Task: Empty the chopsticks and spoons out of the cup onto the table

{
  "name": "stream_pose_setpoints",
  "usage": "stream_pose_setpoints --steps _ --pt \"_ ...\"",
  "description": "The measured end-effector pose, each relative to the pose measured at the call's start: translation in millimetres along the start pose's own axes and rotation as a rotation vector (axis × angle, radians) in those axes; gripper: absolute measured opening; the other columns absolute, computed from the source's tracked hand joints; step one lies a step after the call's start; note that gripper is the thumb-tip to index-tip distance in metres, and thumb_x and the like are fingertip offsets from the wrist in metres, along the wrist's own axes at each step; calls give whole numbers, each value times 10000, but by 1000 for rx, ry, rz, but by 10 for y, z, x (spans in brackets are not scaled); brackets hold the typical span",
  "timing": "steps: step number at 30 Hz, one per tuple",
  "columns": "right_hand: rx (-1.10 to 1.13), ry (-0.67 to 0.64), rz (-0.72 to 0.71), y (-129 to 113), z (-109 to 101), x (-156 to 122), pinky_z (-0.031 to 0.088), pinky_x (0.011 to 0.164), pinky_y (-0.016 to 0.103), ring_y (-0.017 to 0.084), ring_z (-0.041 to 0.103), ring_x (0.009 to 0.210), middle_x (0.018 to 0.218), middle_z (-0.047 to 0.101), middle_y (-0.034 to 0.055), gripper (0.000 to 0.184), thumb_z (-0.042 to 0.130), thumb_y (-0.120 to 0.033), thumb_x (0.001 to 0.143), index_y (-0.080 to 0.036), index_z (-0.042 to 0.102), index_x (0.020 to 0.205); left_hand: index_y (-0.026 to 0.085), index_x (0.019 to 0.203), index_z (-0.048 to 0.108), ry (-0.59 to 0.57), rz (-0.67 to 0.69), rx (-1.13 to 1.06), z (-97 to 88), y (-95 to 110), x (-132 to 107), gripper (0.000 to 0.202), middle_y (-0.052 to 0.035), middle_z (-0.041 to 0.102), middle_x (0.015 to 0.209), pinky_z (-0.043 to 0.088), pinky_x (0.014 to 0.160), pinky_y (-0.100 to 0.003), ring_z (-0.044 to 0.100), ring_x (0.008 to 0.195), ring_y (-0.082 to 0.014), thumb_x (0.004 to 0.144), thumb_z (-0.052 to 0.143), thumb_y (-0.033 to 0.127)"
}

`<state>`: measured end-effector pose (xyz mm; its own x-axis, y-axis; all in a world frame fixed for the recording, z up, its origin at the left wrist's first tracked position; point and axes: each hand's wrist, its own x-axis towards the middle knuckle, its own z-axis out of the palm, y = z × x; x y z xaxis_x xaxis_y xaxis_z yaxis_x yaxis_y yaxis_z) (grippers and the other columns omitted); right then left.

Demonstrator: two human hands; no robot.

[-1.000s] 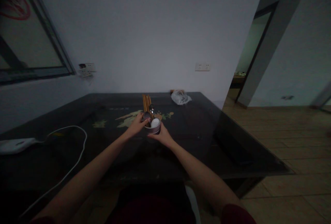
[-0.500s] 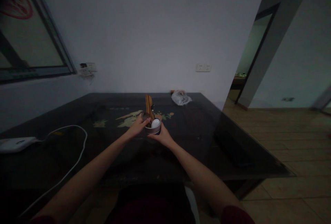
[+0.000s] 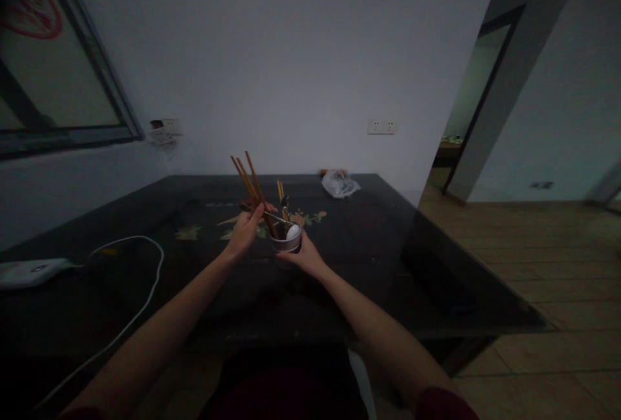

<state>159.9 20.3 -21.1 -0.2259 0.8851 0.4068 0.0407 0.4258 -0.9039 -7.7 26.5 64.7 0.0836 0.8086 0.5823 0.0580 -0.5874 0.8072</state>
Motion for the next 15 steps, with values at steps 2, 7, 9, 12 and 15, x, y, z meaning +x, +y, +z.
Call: stream_pose_setpoints --steps 2,7,9,12,15 --pt "15 -9 -14 -8 0 0 350 1050 418 251 493 1211 1309 527 104 849 814 -309 570 -202 404 1307 179 816 587 26 6 -116 -40 111 16 352 -57 662 886 461 879 -331 616 918 -197 864 456 502" --pt "17 -9 -8 20 -7 2 352 1047 435 252 515 1185 1276 552 96 844 817 -303 565 -209 410 1299 181 832 526 133 44 -370 -215 414 100 335 -7 611 689 514 791 -351 631 734 -168 832 509 516" --pt "11 -2 2 23 -10 -1 353 1045 442 256 518 1180 1265 559 98 853 819 -299 565 -214 403 1305 184 841 499 146 45 -401 -318 503 131 332 31 543 615 528 723 -325 589 617 -129 832 514 516" --pt "7 1 11 -9 -11 -14 351 1048 443 260 511 1188 1267 555 105 855 818 -297 567 -217 399 1309 184 852 479 144 -16 -329 -514 505 167 328 68 433 559 482 530 -230 451 453 -72 851 483 512" --pt "-3 1 27 -66 -5 -29 345 1054 443 268 499 1203 1270 552 112 842 817 -301 568 -207 410 1300 172 857 485 103 -132 -161 -758 314 189 327 77 379 546 323 383 -162 335 384 -44 852 479 499"
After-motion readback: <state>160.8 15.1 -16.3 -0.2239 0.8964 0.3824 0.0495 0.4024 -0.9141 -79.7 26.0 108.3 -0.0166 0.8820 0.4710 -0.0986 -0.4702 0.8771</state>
